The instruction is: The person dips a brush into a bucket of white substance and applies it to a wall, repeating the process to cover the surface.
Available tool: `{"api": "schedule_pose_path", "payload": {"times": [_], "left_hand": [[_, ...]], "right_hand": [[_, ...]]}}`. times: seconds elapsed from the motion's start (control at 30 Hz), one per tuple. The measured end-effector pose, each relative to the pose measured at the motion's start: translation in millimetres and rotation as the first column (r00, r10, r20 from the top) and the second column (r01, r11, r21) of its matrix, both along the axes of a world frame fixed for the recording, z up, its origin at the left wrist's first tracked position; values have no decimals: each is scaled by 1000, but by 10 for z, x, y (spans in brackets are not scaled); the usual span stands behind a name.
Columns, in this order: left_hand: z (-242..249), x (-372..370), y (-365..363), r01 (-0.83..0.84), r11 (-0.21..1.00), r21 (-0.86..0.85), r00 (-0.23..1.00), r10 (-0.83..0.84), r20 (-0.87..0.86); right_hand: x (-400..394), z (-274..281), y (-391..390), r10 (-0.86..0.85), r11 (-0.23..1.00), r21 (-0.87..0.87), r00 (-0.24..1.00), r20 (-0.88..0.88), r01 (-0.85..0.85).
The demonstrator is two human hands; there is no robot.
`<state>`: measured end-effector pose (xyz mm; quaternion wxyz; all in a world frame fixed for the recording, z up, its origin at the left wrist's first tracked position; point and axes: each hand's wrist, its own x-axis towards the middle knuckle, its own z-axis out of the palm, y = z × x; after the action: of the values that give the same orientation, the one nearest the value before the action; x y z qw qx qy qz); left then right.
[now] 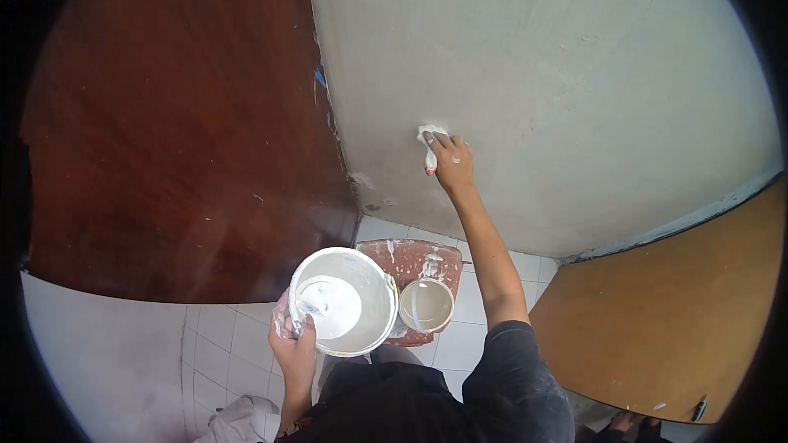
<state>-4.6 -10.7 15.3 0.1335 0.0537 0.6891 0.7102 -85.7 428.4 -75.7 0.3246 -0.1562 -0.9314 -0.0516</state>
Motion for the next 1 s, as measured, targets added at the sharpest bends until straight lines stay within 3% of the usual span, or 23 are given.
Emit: {"api": "schedule_pose_path", "payload": {"times": [0.07,0.23,0.33,0.4,0.47,0.57,0.67,0.8,1.0], "left_hand": [[-67,-6,-11,-5,1000,1,999,5,-32],[-65,2,-11,6,1000,-11,999,-7,-49],[-72,-15,-32,15,1000,-8,1000,-15,-26],[-110,-8,-29,2,1000,3,1000,-2,-10],[-85,-12,-35,13,1000,-19,1000,-12,26],[-137,-11,-64,8,999,-41,1000,-7,27],[-118,-7,-40,9,999,-49,999,-7,40],[-154,-5,-44,-1,997,-75,999,4,43],[-160,0,-54,-17,994,-105,998,24,64]], "right_hand": [[-10,9,93,28,998,-50,1000,-9,-29],[-11,1444,30,49,993,121,943,-329,-9],[-63,1869,-72,57,980,195,882,-468,40],[-96,1726,-92,11,967,233,894,-448,106],[-157,1138,-57,-1,953,282,930,-367,112],[-190,13,-134,7,984,179,989,-149,20],[-192,-726,-164,40,999,-13,999,8,-40],[-213,-660,-87,65,987,-148,996,59,-56],[-173,790,-88,11,1000,-1,954,-301,-12]]}}
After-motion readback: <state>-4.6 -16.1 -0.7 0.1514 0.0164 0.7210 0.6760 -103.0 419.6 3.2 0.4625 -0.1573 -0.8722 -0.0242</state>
